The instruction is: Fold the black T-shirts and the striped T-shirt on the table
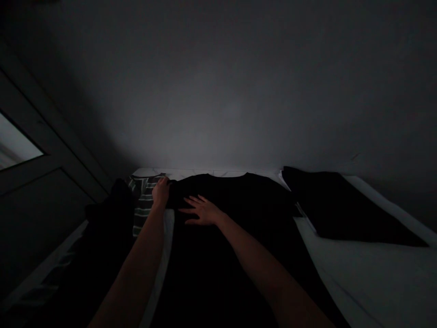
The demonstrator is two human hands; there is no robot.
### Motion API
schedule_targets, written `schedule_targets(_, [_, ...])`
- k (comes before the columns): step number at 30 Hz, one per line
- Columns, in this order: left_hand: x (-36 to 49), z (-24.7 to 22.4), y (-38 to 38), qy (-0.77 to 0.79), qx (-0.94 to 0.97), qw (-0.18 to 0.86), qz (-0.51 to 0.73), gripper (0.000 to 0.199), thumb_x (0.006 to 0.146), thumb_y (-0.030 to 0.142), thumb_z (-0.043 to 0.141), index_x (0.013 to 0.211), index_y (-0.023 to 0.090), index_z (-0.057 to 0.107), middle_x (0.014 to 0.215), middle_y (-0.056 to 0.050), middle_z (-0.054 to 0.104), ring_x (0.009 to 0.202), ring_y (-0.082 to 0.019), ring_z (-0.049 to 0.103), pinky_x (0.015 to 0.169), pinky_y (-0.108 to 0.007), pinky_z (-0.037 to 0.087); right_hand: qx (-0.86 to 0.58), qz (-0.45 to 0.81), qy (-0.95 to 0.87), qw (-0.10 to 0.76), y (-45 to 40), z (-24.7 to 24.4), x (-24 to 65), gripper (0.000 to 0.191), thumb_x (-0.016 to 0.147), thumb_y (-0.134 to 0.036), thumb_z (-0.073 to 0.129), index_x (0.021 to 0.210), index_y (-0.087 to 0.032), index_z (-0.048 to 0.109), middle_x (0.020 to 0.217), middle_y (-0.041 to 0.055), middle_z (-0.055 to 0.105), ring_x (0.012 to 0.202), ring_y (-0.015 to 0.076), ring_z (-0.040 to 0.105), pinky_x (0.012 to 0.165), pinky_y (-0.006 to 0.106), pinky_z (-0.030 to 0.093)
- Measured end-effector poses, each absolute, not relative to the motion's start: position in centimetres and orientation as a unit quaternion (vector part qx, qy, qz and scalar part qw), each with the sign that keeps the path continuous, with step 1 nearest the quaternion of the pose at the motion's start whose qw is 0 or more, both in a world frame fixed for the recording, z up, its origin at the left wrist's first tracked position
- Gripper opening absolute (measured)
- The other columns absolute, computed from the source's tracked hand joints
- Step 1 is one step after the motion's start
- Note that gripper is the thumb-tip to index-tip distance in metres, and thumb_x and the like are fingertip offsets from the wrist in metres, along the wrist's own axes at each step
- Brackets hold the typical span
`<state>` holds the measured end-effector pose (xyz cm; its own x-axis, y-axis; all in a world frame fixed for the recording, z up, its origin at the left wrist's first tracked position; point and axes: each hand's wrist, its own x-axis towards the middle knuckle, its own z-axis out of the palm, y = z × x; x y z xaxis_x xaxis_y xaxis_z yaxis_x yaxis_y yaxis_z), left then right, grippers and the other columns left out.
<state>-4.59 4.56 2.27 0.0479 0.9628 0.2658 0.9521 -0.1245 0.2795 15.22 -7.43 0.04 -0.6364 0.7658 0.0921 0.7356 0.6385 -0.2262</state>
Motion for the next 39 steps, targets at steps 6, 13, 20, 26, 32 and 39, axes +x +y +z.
schedule_targets(6, [-4.5,3.4,3.8,0.687,0.707,0.022,0.169,0.029,0.096,0.023,0.042,0.115,0.022,0.063,0.12,-0.013,0.063,0.099,-0.026,0.066,0.076,-0.034,0.051,-0.433,0.084,-0.893,0.085,-7.6,0.9,14.9,0.061,0.094,-0.062,0.05,0.149,-0.04,0.037,0.163,0.0002,0.017,0.15,0.0246,0.017,0.121,0.048,0.011])
schedule_targets(13, [-4.4,6.3,4.6,0.671,0.73,-0.045,0.124,0.041,0.091,0.031,0.047,0.128,0.02,0.061,0.127,-0.019,0.06,0.112,-0.036,0.063,0.084,-0.043,0.053,-0.509,0.037,-0.848,0.141,-9.1,2.1,16.6,0.059,0.097,-0.053,0.051,0.148,-0.024,0.043,0.16,0.0079,0.03,0.147,0.022,0.028,0.12,0.042,0.019])
schedule_targets(20, [2.7,9.8,1.3,0.433,0.894,0.059,0.093,0.042,0.093,0.04,0.045,0.127,0.021,0.061,0.129,-0.007,0.066,0.12,-0.023,0.061,0.106,-0.034,0.044,-0.81,0.013,-0.532,0.246,-17.6,6.1,33.1,0.028,0.097,-0.024,0.052,0.12,-0.025,0.069,0.125,0.0031,0.069,0.115,0.0186,0.062,0.098,0.029,0.045])
schedule_targets(26, [19.8,8.1,-7.6,0.245,0.966,0.077,0.034,0.048,0.096,0.031,0.045,0.141,0.015,0.051,0.15,-0.013,0.047,0.139,-0.023,0.045,0.115,-0.037,0.035,-0.882,0.012,-0.418,0.216,-21.2,5.7,44.0,0.025,0.094,-0.026,0.059,0.112,-0.012,0.069,0.117,0.0161,0.068,0.108,0.0238,0.063,0.087,0.031,0.047])
schedule_targets(32, [30.4,2.8,-12.9,0.318,0.944,0.033,0.083,0.054,0.099,0.032,0.038,0.148,0.009,0.041,0.155,-0.02,0.036,0.144,-0.034,0.034,0.115,-0.051,0.033,-0.882,0.005,-0.421,0.211,-20.3,3.6,44.5,0.028,0.09,-0.04,0.065,0.106,-0.018,0.069,0.113,0.01,0.068,0.103,0.0211,0.064,0.081,0.027,0.046])
schedule_targets(39, [30.8,-0.9,-14.1,0.348,0.927,0.026,0.136,0.058,0.102,0.038,0.025,0.15,0.007,0.038,0.155,-0.02,0.035,0.145,-0.034,0.032,0.117,-0.052,0.031,-0.877,0.0,-0.431,0.21,-18.9,3.7,45.9,0.015,0.097,-0.029,0.054,0.102,-0.022,0.066,0.105,0.0065,0.071,0.096,0.0188,0.066,0.074,0.026,0.045])
